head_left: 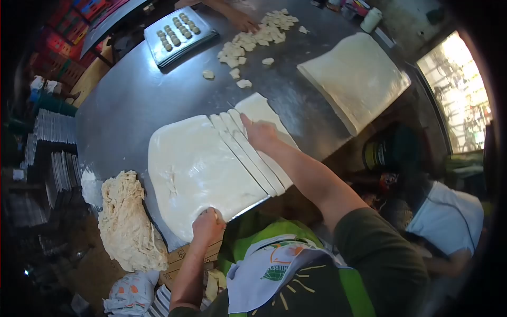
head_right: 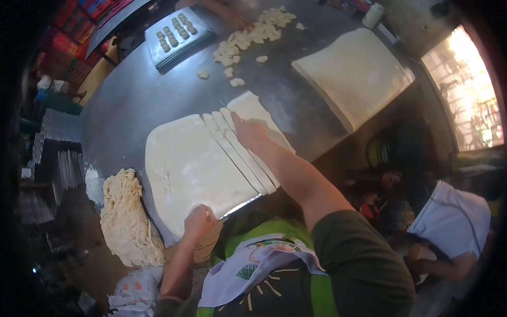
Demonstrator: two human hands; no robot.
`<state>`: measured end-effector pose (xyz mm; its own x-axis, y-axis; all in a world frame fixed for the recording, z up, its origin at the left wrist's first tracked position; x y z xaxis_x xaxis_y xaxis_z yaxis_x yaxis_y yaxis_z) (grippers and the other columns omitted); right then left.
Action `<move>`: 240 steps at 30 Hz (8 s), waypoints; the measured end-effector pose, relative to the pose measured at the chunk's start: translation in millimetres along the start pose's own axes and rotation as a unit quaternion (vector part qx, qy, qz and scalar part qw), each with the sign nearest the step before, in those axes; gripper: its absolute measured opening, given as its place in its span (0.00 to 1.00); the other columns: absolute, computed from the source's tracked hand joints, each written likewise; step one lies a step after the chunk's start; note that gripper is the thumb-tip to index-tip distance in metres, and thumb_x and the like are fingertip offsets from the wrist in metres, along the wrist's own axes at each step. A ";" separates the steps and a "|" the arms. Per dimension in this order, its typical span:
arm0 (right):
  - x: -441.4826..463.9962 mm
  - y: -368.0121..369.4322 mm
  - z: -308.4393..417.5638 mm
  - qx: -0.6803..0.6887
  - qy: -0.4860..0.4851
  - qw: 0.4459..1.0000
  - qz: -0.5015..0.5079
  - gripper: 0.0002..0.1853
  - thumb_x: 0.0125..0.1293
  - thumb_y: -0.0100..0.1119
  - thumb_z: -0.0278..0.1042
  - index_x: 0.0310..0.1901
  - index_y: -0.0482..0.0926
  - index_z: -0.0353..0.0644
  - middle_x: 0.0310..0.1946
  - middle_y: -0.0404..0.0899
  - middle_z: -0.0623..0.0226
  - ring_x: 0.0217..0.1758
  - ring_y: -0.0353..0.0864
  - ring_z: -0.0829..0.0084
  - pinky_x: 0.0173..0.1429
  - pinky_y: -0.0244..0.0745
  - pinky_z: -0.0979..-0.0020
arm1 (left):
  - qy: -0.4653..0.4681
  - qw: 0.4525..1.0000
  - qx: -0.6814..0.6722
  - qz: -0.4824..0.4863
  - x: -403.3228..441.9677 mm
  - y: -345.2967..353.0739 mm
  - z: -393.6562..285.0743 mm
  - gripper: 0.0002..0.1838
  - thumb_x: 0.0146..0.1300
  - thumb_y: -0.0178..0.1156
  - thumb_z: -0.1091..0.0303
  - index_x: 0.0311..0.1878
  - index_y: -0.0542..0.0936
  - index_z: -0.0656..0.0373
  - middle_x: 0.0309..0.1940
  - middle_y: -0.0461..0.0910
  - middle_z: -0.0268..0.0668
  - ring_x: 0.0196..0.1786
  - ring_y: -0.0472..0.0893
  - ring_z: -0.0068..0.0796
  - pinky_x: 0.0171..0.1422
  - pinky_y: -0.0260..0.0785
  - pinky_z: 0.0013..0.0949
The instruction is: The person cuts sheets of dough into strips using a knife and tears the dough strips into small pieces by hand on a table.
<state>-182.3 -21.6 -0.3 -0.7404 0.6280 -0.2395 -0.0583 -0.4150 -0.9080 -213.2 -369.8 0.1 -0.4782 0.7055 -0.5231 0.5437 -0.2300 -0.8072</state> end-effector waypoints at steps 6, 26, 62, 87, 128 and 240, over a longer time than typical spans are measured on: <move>-222.6 16.2 -77.2 0.042 -0.022 0.996 0.076 0.44 0.61 0.52 0.27 0.78 0.49 0.60 0.32 0.84 0.51 0.35 0.86 0.54 0.38 0.78 0.55 | -0.052 0.998 -0.008 0.030 3.4 5.4 3.6 0.28 0.51 0.73 0.55 0.49 0.74 0.60 0.47 0.82 0.49 0.51 0.82 0.51 0.53 0.75 0.48; -97.3 -17.7 -55.7 0.033 -0.031 0.996 -0.075 0.38 0.65 0.47 0.25 0.77 0.52 0.54 0.37 0.84 0.48 0.40 0.85 0.50 0.43 0.78 0.51 | 0.025 0.983 -0.146 -0.109 -25.4 -41.4 -58.9 0.22 0.57 0.71 0.60 0.46 0.74 0.65 0.38 0.79 0.54 0.43 0.80 0.58 0.46 0.73 0.47; -328.1 25.5 -163.8 -0.030 0.020 0.990 0.133 0.42 0.63 0.53 0.33 0.79 0.48 0.56 0.35 0.85 0.50 0.36 0.86 0.50 0.42 0.79 0.50 | 0.192 0.951 -0.104 -0.217 91.0 12.4 -245.7 0.15 0.52 0.65 0.66 0.44 0.79 0.56 0.39 0.83 0.45 0.46 0.81 0.51 0.50 0.74 0.52; 43.2 -10.4 -43.2 0.015 -0.015 1.000 -0.005 0.38 0.64 0.50 0.28 0.76 0.53 0.52 0.42 0.84 0.48 0.44 0.86 0.50 0.46 0.78 0.52 | 0.100 0.898 -0.415 -0.109 39.4 -33.4 -108.2 0.09 0.62 0.68 0.71 0.40 0.78 0.63 0.34 0.83 0.40 0.35 0.79 0.23 0.41 0.73 0.31; -183.2 -26.9 -77.3 0.251 -0.176 0.952 -0.010 0.35 0.70 0.56 0.42 0.74 0.55 0.42 0.49 0.80 0.43 0.52 0.82 0.49 0.58 0.75 0.55 | 0.209 0.824 -0.524 -0.048 -5.5 -51.0 -225.4 0.08 0.67 0.65 0.70 0.45 0.75 0.55 0.40 0.79 0.31 0.42 0.78 0.17 0.44 0.73 0.26; 46.9 -80.6 -255.3 0.187 -0.208 0.960 -0.015 0.25 0.54 0.74 0.44 0.51 0.80 0.41 0.43 0.80 0.51 0.47 0.81 0.52 0.52 0.74 0.57 | 0.176 0.919 -0.107 -0.338 264.1 -99.2 -322.2 0.19 0.56 0.67 0.66 0.53 0.80 0.52 0.48 0.80 0.48 0.54 0.79 0.51 0.58 0.72 0.44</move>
<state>-41.3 209.4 -26.1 -0.9335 0.3583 0.0146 -0.2630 -0.6564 -0.7071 -171.2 55.3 30.2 -0.5243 0.8204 0.2281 0.3460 0.4500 -0.8233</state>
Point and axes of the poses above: each hand's wrist, its own x-axis towards the middle knuckle, its own y-axis out of the palm, z = x × y, the point moved 5 cm from there along x, towards the middle knuckle
